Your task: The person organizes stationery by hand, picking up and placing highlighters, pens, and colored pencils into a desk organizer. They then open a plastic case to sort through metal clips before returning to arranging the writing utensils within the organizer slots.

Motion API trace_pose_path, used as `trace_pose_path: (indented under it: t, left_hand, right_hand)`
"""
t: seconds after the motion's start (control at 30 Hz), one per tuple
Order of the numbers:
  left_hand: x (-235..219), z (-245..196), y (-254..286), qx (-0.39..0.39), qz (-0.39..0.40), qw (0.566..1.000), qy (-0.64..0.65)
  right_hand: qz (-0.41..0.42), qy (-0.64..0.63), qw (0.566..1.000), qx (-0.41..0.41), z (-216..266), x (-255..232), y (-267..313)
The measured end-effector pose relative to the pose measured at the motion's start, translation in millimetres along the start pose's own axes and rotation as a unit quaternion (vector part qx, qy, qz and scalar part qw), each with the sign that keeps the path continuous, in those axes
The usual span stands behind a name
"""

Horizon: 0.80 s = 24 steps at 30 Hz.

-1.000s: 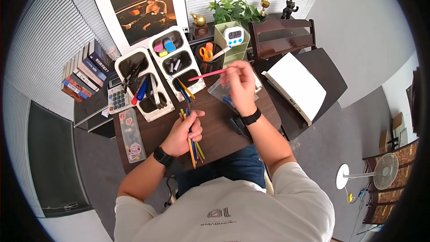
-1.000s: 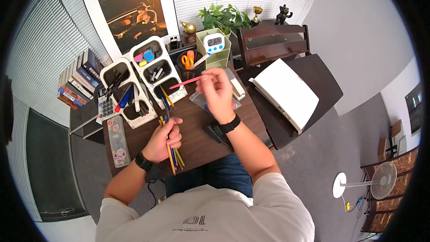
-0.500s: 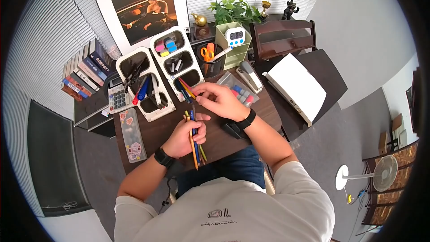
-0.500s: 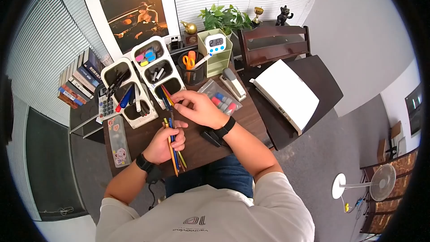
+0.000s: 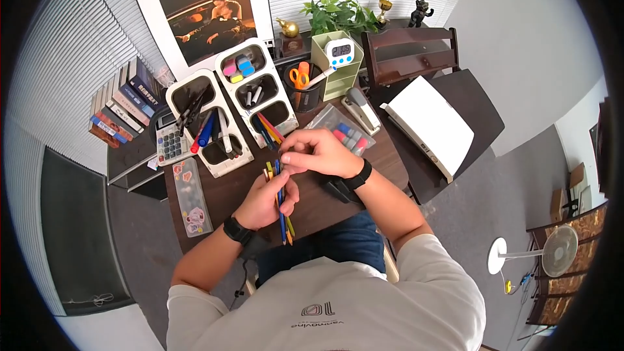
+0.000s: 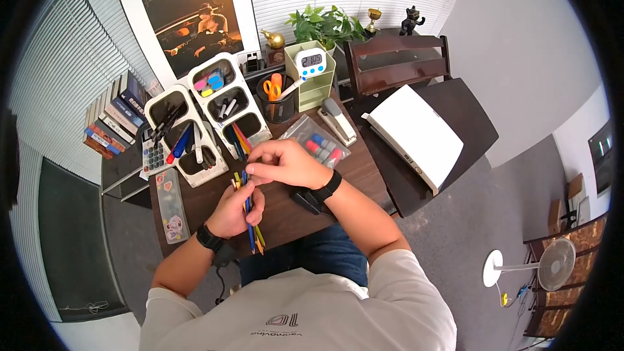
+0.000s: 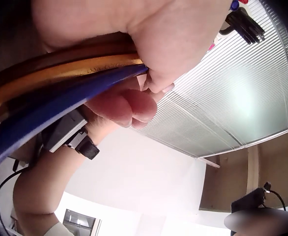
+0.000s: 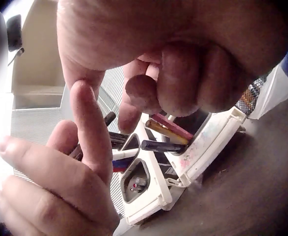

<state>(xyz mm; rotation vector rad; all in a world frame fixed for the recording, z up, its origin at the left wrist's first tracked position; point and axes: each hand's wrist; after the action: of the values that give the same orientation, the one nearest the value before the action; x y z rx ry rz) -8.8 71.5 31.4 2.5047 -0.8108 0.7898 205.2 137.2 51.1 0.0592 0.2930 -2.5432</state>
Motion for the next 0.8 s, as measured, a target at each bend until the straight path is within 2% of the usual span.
trace_pose_path:
  t: [0.07,0.1,0.2,0.33,0.4,0.43,0.47,0.53,0.6,0.67,0.7,0.77,0.8]
  left_hand:
    - [-6,3,-1,-0.001,0.007,1.0,-0.005]
    - [-6,4,0,0.002,0.013,1.0,-0.008]
    - [-1,-2,2,-0.005,0.048,0.999,-0.009]
    - [4,-3,2,-0.02,0.049,0.998,-0.04]
    - [11,-7,2,-0.03,0.039,0.997,-0.052]
    - [13,-8,3,-0.029,0.04,0.997,-0.053]
    - [13,-9,3,-0.038,0.036,0.998,-0.047]
    - [12,-8,2,-0.048,0.032,0.998,-0.041]
    - [6,-4,2,-0.04,0.038,0.998,-0.014]
    - [5,-3,2,-0.033,0.037,0.999,-0.006]
    - [5,-4,2,-0.026,0.039,0.999,0.0]
    - [4,-3,-1,-0.025,0.028,0.999,0.007]
    - [4,-2,-1,-0.025,0.014,0.999,0.017]
  right_hand:
    - [0.026,-0.113,0.993,0.02,7,6,3]
    - [0.037,-0.129,0.991,0.025,7,5,3]
    - [0.068,-0.133,0.988,0.044,7,-2,2]
    - [0.088,-0.148,0.983,0.071,2,-3,0]
    - [-0.022,-0.107,0.993,-0.038,-8,1,-5]
    - [-0.065,-0.115,0.99,-0.046,-10,-2,-6]
    - [-0.079,-0.146,0.986,0.018,4,-8,-5]
    - [-0.129,-0.228,0.965,-0.004,-2,-18,-6]
    - [-0.219,-0.271,0.935,-0.063,-5,-20,-9]
    - [-0.312,-0.293,0.901,-0.072,-3,-23,-11]
    - [-0.312,-0.292,0.901,-0.074,-3,-27,-12]
    - [-0.368,-0.347,0.855,-0.112,-3,-33,-13]
    - [-0.368,-0.347,0.855,-0.112,-3,-33,-13]
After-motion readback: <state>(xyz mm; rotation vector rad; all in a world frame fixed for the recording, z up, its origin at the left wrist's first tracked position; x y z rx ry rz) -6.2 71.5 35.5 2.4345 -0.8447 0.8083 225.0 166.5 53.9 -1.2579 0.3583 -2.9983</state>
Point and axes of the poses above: each hand's wrist, its own y-axis away from the middle knuckle, its own x-axis out of the palm, z = x × y, and after that the axes turned 1 degree about -y, right-handed
